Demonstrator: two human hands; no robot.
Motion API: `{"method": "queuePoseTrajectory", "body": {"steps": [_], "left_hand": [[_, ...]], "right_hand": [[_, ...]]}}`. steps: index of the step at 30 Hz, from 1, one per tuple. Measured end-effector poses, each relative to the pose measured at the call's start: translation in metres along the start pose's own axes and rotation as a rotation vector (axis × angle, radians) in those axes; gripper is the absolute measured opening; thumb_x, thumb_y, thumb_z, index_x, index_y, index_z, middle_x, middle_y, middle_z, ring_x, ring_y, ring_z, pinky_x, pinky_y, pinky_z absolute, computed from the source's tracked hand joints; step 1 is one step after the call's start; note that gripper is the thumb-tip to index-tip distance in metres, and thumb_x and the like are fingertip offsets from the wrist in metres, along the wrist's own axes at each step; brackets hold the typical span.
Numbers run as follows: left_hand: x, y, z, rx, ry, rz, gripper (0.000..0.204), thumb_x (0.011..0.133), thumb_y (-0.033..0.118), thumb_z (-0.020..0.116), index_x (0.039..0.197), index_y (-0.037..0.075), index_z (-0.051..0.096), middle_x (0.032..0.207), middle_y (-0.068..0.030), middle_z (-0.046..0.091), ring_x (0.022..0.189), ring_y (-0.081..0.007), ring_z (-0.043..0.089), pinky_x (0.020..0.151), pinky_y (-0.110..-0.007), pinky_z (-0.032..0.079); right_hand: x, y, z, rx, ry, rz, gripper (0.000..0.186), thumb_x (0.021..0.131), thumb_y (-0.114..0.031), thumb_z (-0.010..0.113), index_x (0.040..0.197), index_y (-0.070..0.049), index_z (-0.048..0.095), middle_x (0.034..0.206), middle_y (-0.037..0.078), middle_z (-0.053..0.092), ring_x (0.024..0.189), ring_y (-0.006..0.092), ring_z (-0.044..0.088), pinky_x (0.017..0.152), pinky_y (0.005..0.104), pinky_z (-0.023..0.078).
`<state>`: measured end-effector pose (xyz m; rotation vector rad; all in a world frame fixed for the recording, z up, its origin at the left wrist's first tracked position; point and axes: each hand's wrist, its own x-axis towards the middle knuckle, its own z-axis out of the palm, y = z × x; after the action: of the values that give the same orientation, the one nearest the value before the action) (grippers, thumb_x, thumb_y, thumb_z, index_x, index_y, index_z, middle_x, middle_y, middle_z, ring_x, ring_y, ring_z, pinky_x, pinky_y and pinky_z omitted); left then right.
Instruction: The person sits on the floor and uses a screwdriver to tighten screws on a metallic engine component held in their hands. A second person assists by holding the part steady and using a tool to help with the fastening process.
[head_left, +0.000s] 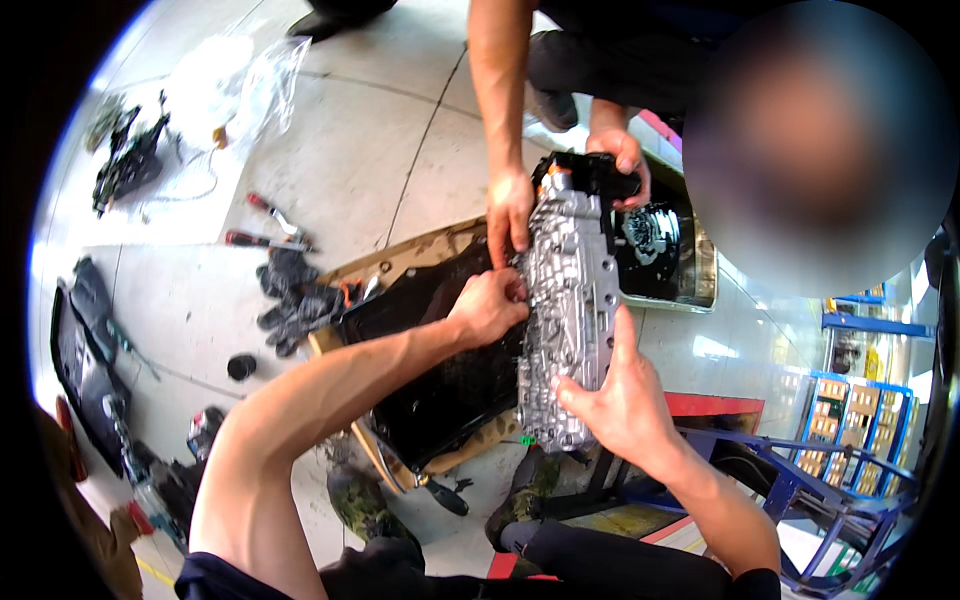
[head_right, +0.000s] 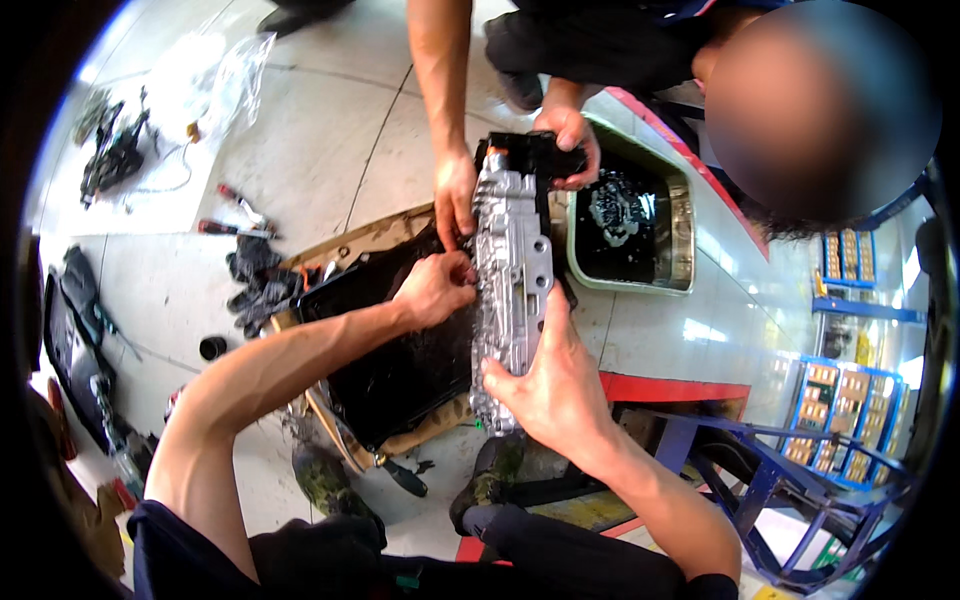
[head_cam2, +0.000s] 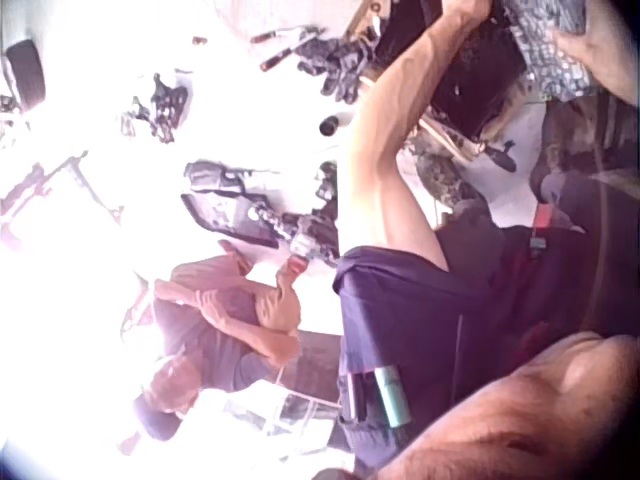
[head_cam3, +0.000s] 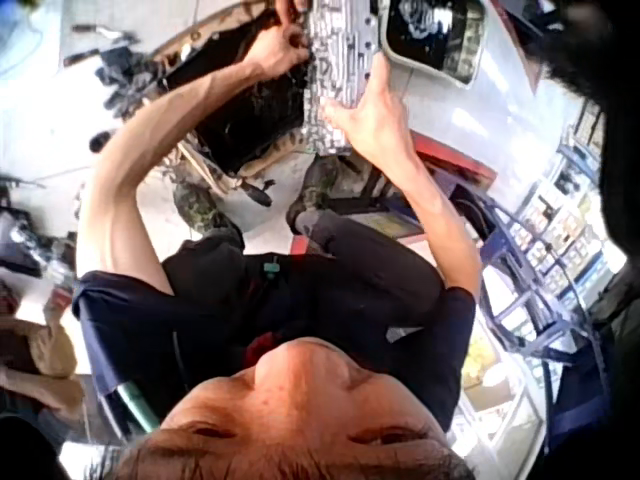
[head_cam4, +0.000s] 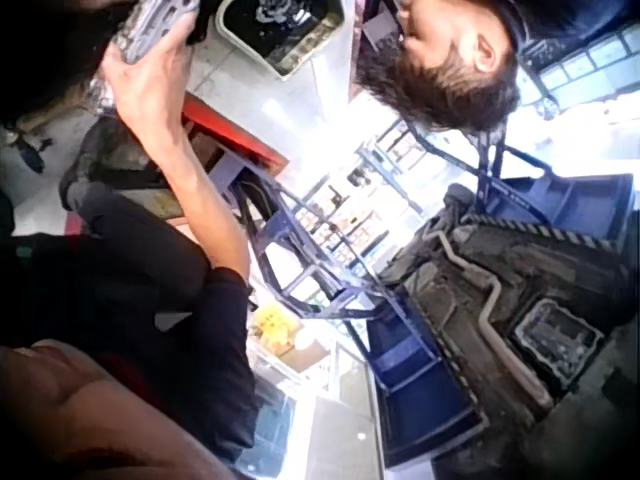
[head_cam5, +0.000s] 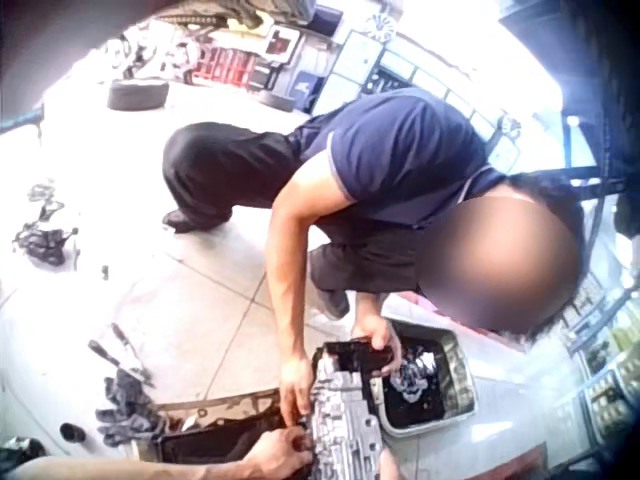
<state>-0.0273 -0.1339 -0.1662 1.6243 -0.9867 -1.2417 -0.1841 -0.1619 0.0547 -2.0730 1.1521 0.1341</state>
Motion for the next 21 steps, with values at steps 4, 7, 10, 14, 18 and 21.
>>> {"method": "queuePoseTrajectory", "body": {"steps": [4, 7, 10, 14, 18, 21], "left_hand": [[-0.001, 0.002, 0.003, -0.088, 0.031, -0.05, 0.027, 0.078, 0.019, 0.075, 0.095, 0.0, 0.068, 0.085, -0.0152, 0.072, 0.084, -0.0298, 0.073, 0.081, -0.041, 0.057], [-0.005, 0.004, 0.009, -0.114, 0.098, -0.101, 0.026, 0.077, 0.02, 0.075, 0.092, 0.0, 0.066, 0.083, -0.0141, 0.072, 0.08, -0.0279, 0.071, 0.079, -0.041, 0.056], [-0.015, 0.003, 0.005, -0.108, 0.171, -0.054, 0.026, 0.078, 0.02, 0.072, 0.09, -0.001, 0.064, 0.082, -0.0156, 0.07, 0.078, -0.0305, 0.07, 0.077, -0.042, 0.055], [-0.02, -0.004, -0.006, -0.089, 0.151, -0.023, 0.024, 0.08, 0.017, 0.071, 0.095, -0.001, 0.067, 0.08, -0.0128, 0.069, 0.074, -0.0226, 0.068, 0.073, -0.038, 0.055], [-0.03, -0.012, 0.008, -0.279, 0.151, 0.004, 0.025, 0.081, 0.017, 0.072, 0.099, 0.0, 0.067, 0.082, -0.0091, 0.068, 0.076, -0.0192, 0.067, 0.075, -0.037, 0.055], [-0.027, -0.018, 0.008, -0.212, 0.197, 0.061, 0.025, 0.081, 0.016, 0.072, 0.1, 0.0, 0.067, 0.082, -0.0089, 0.068, 0.076, -0.0203, 0.067, 0.075, -0.037, 0.055]], "right_hand": [[-0.001, 0.018, -0.006, 0.172, 0.037, 0.073, 0.091, 0.087, -0.01, 0.078, 0.157, 0.009, 0.023, 0.132, 0.03, 0.065, 0.122, 0.0342, 0.068, 0.102, 0.0414, 0.052], [-0.003, 0.044, -0.007, 0.153, 0.132, -0.024, 0.088, 0.088, -0.008, 0.075, 0.158, 0.008, 0.023, 0.131, 0.026, 0.067, 0.118, 0.0298, 0.069, 0.101, 0.0394, 0.052], [0.001, 0.045, -0.008, 0.243, 0.094, 0.041, 0.085, 0.088, -0.008, 0.072, 0.158, 0.003, 0.026, 0.129, 0.022, 0.067, 0.114, 0.0266, 0.068, 0.101, 0.039, 0.052], [-0.002, 0.053, -0.004, 0.318, 0.129, -0.014, 0.079, 0.088, -0.01, 0.071, 0.155, 0.002, 0.033, 0.132, 0.018, 0.064, 0.116, 0.0237, 0.065, 0.103, 0.0384, 0.05], [-0.004, 0.051, -0.008, 0.341, 0.118, 0.038, 0.074, 0.087, -0.01, 0.067, 0.154, 0.003, 0.038, 0.136, 0.012, 0.06, 0.121, 0.0179, 0.058, 0.109, 0.0343, 0.044], [-0.001, 0.059, -0.008, 0.37, 0.112, 0.015, 0.075, 0.088, -0.013, 0.07, 0.154, 0.003, 0.037, 0.136, 0.015, 0.061, 0.122, 0.0209, 0.06, 0.109, 0.0361, 0.045]]}}
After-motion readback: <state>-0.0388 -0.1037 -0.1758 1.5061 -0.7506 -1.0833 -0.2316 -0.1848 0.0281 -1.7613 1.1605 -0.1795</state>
